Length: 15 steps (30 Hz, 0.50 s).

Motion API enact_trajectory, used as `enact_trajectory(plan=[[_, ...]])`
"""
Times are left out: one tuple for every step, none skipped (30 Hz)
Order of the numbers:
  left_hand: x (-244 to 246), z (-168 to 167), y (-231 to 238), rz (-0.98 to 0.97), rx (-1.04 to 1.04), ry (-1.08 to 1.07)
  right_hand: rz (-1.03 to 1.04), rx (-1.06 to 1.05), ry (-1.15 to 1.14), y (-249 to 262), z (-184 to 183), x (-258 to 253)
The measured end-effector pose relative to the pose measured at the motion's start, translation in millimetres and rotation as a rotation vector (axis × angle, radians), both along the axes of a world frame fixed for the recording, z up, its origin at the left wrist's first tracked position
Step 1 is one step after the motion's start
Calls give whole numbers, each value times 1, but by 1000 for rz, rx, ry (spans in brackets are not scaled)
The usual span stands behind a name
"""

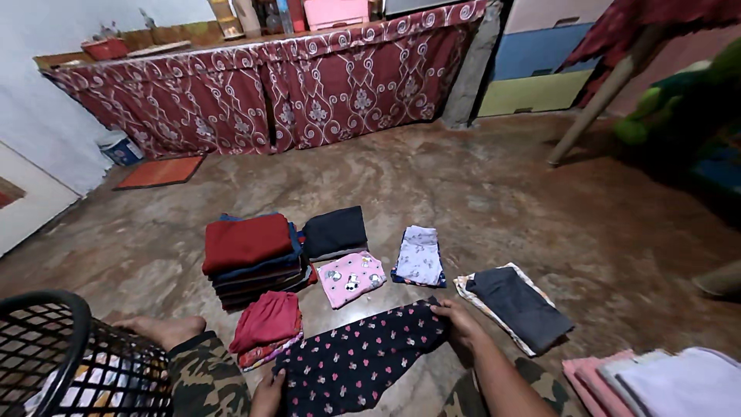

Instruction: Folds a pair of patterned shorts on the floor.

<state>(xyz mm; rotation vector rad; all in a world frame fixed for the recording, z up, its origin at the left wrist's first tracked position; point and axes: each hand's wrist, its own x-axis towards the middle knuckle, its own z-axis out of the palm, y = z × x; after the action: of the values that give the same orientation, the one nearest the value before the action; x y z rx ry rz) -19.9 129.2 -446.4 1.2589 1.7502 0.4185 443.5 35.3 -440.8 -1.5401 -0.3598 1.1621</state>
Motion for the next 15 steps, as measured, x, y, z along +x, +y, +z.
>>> enact_trajectory(plan=[[0,0,1,3,8,0,-12,1,62,0,0,1],[1,0,1,4,14,1,-22,-5,76,0,0,1],[1,0,1,5,19,2,-31,-16,53,1,-2,0],[1,-1,1,5,23,5,-35,-31,7,3,-4,0],[2,-1,1,6,28,12,-29,-47,-51,4,-7,0],[3,0,0,7,34,23,-15,-57,-112,5,-8,-1],[4,2,0,7,39,35,-2,-60,-178,5,-8,-3],[5,2,-1,4,45,45,9,-54,-250,6,-9,-4],[5,2,0,1,52,52,18,-37,-320,6,-9,-4],[5,1,0,-6,57,62,32,-5,-380,7,-10,-3],[4,0,2,-12,56,70,46,23,-419,7,-11,-2],[4,0,2,-18,50,78,58,40,-437,8,-11,-2],[4,0,2,-23,42,89,73,49,-444,8,-12,-2],[5,1,2,-30,36,97,87,47,-441,9,-13,-2],[5,2,2,-39,25,103,105,32,-433,9,-14,-1]])
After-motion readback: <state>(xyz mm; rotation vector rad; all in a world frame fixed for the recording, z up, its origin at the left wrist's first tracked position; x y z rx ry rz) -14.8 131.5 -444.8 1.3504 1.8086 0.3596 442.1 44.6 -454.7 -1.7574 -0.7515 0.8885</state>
